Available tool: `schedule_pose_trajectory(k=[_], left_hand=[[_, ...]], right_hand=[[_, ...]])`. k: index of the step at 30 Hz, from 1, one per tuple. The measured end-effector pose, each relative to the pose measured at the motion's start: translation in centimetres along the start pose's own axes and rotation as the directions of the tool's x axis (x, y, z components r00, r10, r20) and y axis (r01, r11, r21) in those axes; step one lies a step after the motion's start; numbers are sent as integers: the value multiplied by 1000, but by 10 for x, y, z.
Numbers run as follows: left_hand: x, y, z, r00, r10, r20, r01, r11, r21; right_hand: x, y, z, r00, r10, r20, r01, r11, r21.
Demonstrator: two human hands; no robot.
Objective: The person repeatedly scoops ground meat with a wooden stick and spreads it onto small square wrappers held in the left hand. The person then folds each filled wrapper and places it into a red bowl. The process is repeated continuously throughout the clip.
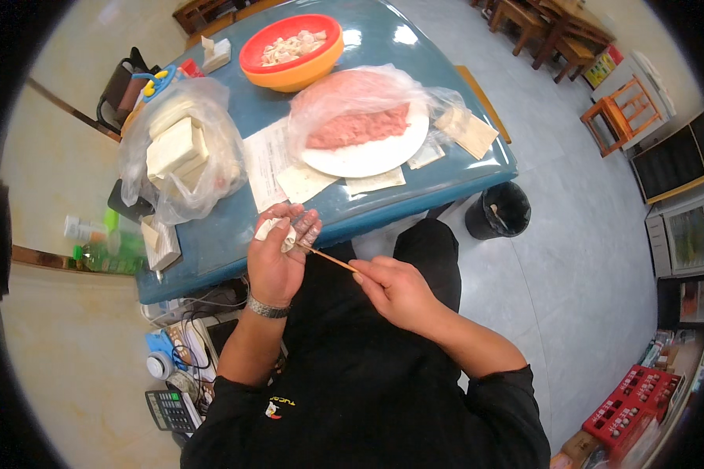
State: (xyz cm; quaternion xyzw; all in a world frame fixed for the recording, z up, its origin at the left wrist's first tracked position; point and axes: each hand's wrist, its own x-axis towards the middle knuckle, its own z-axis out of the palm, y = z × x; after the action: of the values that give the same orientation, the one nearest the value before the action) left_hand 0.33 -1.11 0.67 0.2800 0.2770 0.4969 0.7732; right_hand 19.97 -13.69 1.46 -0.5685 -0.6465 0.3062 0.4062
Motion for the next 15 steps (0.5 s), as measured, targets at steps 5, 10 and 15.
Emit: schedule_pose_trajectory(k=[5, 10, 15], left_hand=[[-5, -15, -9, 991, 79, 105, -87, 993, 78], [0, -13, -12, 995, 102, 10, -102, 995, 17], [-3, -17, -13, 995, 38, 96, -33, 998, -63]], right_hand=[[2, -1, 4, 1000, 11, -18, -11, 1000, -12], [-5, -1, 4, 999, 32, -6, -32, 999, 23], [-4, -4, 3, 1000, 25, -14, -25, 999, 33]])
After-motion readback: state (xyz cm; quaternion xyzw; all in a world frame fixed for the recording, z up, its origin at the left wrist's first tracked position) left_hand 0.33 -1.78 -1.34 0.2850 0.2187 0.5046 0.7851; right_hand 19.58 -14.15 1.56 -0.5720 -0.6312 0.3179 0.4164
